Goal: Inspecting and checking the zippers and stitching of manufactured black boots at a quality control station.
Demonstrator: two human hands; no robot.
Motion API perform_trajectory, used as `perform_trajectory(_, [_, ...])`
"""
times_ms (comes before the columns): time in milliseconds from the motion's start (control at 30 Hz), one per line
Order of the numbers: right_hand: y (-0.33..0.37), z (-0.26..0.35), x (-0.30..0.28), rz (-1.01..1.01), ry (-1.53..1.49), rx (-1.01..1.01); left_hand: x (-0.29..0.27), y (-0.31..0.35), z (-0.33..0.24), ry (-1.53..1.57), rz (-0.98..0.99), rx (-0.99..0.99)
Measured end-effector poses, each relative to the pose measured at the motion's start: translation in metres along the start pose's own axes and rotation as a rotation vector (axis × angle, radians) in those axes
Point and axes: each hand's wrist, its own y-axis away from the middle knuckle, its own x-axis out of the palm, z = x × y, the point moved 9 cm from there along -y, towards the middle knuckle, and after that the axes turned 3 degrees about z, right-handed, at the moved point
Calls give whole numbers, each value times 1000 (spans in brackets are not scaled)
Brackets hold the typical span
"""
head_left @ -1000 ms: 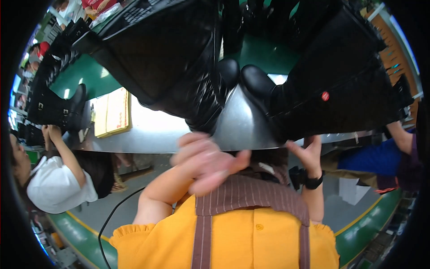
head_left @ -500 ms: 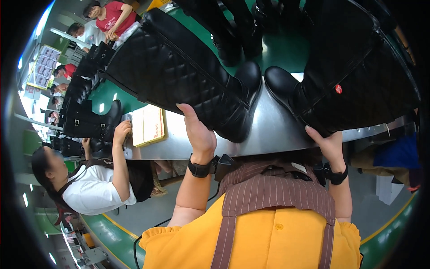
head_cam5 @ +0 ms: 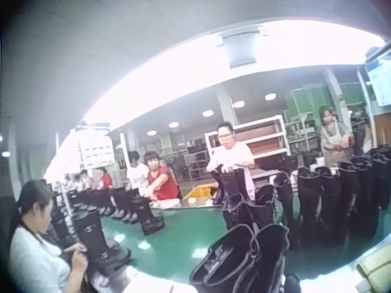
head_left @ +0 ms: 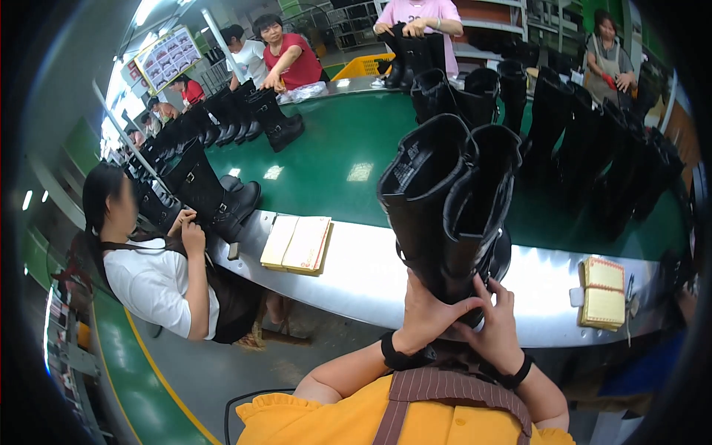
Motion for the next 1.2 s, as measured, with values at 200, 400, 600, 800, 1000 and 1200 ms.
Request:
perform_trajectory(200, [5,-6,10,32,-143,-70,-11,-17,32,82,-193,-21])
perform_trajectory(400, [16,-76,-14,-104,-341,25,-151,-20,1,-227,-521,55])
perform_trajectory(600, [27,-135,7,-129,-421,356,-234,-109,-6,-287,-784,236])
perform_trajectory(800, [53,-138,20,-233,-168,244,-219,-308,85,-308,-879,273])
perform_trajectory(1000, [32,-112,11,-141,-227,362,-156,-474,205,-548,-795,17])
perform_trajectory(1200, [20,-125,12,-138,-212,285,-119,-518,326,-646,-608,-322])
